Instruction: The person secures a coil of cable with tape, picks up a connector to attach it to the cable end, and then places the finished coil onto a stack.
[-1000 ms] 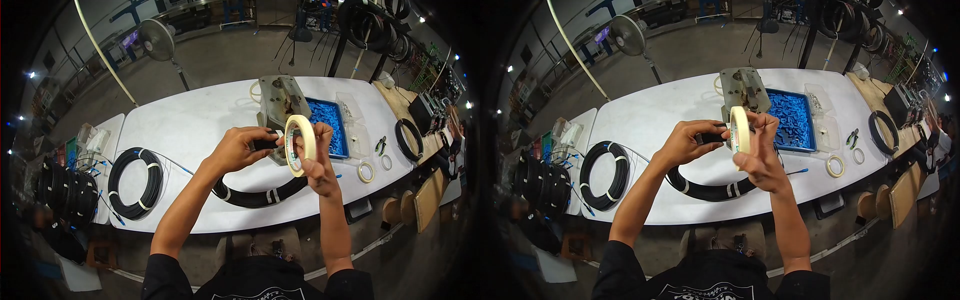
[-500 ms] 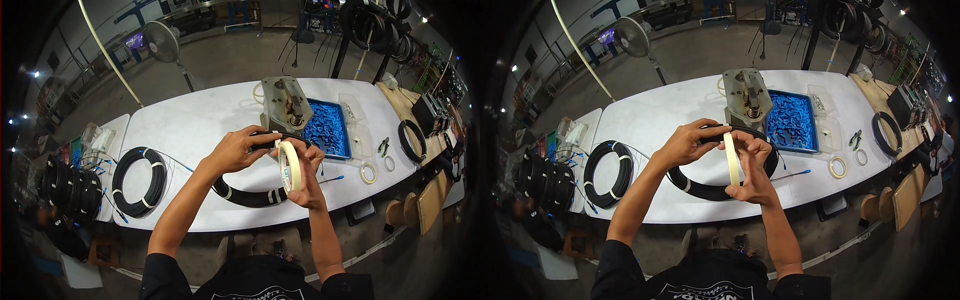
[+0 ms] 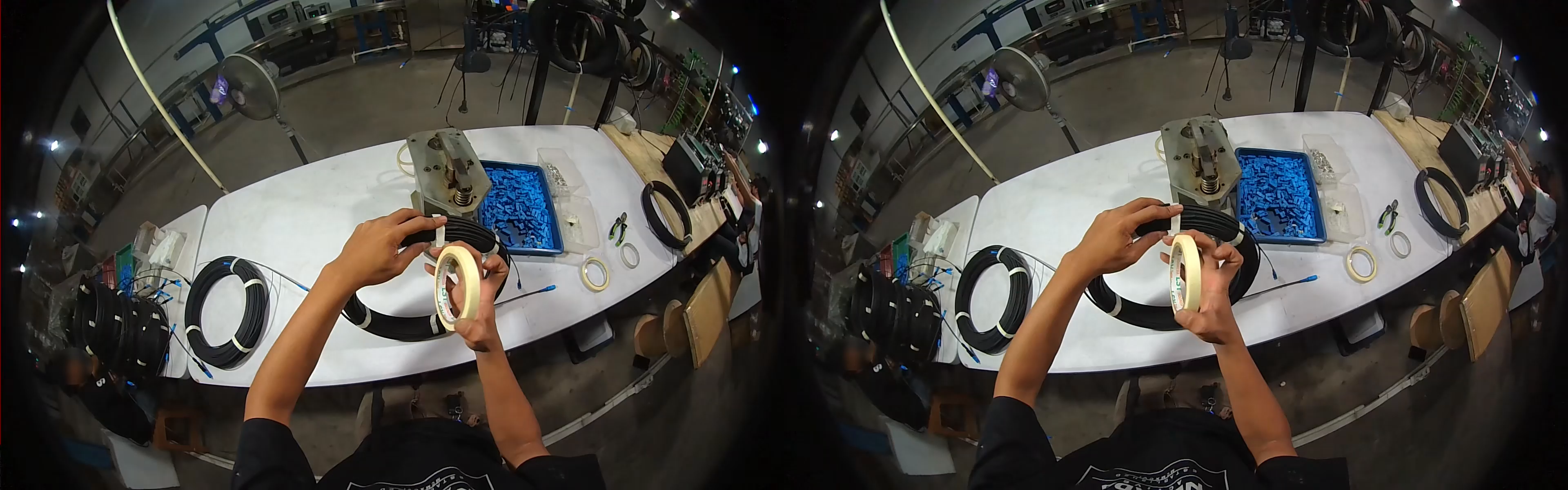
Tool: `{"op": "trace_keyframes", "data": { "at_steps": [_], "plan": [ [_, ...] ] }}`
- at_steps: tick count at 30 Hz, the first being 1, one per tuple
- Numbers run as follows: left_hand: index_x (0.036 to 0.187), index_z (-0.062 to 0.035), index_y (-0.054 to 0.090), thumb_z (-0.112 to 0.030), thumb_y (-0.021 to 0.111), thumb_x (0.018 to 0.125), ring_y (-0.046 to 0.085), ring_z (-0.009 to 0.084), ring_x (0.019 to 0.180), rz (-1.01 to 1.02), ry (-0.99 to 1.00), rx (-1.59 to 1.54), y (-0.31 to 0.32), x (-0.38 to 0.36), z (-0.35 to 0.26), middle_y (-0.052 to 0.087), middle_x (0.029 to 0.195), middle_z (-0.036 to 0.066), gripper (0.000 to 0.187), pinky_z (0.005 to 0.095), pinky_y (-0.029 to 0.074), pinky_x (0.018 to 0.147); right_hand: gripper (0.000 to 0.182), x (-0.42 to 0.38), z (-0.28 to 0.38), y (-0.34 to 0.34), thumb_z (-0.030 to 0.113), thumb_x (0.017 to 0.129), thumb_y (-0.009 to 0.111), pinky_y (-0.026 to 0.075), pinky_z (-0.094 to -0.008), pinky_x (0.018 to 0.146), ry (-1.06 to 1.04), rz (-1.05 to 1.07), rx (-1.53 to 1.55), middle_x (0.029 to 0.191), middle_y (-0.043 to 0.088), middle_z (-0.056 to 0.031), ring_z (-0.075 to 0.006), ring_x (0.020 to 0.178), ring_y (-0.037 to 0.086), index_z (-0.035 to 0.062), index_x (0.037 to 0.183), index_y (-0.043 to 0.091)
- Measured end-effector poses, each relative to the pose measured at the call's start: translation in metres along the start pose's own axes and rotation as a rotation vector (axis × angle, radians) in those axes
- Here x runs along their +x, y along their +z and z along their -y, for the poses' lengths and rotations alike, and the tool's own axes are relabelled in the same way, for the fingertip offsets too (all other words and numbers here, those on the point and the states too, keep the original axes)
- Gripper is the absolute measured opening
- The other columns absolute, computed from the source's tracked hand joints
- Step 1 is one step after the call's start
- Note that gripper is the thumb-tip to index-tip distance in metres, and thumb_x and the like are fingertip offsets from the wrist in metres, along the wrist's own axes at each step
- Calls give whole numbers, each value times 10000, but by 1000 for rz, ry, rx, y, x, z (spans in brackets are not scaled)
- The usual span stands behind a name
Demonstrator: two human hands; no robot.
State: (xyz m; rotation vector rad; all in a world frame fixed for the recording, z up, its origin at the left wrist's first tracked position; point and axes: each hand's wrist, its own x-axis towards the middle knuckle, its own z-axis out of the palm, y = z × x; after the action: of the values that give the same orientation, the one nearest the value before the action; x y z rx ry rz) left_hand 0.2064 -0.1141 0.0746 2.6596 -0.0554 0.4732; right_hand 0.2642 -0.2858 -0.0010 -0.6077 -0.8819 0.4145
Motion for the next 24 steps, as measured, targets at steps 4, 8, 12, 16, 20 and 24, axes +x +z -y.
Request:
{"op": "trace_keyframes", "data": {
  "at_steps": [4,8,12,16,20,24],
  "plan": [
    [1245,-195,611,-146,643,850,655,282,916,-10,-10,-9,-1,-1,0,632,1141,68,399,371,533,765,817,0,-7,-2,155,609,727,371,-514,1030,4,-6,-41,1350,311,-148,-349,1308,367,239,1190,159],
    [1277,-250,582,-212,624,877,654,283,875,-18,12,1,0,-3,11,622,1152,72,404,387,531,751,863,3,-23,-15,199,594,779,402,-465,982,-46,97,-254,1315,331,-169,-328,1290,395,187,1189,152],
    [1234,-91,592,-135,623,854,620,280,1079,18,-54,-120,-9,-3,15,628,1195,89,384,371,500,917,889,10,-25,-13,243,607,752,384,-480,1007,-56,136,-276,1317,353,-172,-338,1267,414,192,1256,146],
    [1168,-37,606,-158,623,856,601,285,1120,27,-69,-196,-14,-4,14,631,1196,103,336,377,463,980,895,7,-11,-9,253,628,748,274,-513,1099,-34,215,-328,1323,360,-203,-352,1310,368,178,1303,164],
    [1144,-33,614,-183,632,872,606,284,1103,-3,-122,-200,-10,-6,12,634,1180,109,311,372,468,962,654,-7,-17,-3,287,797,667,326,-517,1076,53,-8,-42,1281,430,-171,-338,1313,378,134,1293,269],
    [1132,-30,616,-198,648,876,612,283,1086,0,-105,-158,-10,-5,13,637,1163,111,308,368,474,944,300,4,-31,-2,248,977,498,449,-400,937,276,-238,-14,1151,536,-83,-217,1173,506,73,1218,457]
  ]
}}
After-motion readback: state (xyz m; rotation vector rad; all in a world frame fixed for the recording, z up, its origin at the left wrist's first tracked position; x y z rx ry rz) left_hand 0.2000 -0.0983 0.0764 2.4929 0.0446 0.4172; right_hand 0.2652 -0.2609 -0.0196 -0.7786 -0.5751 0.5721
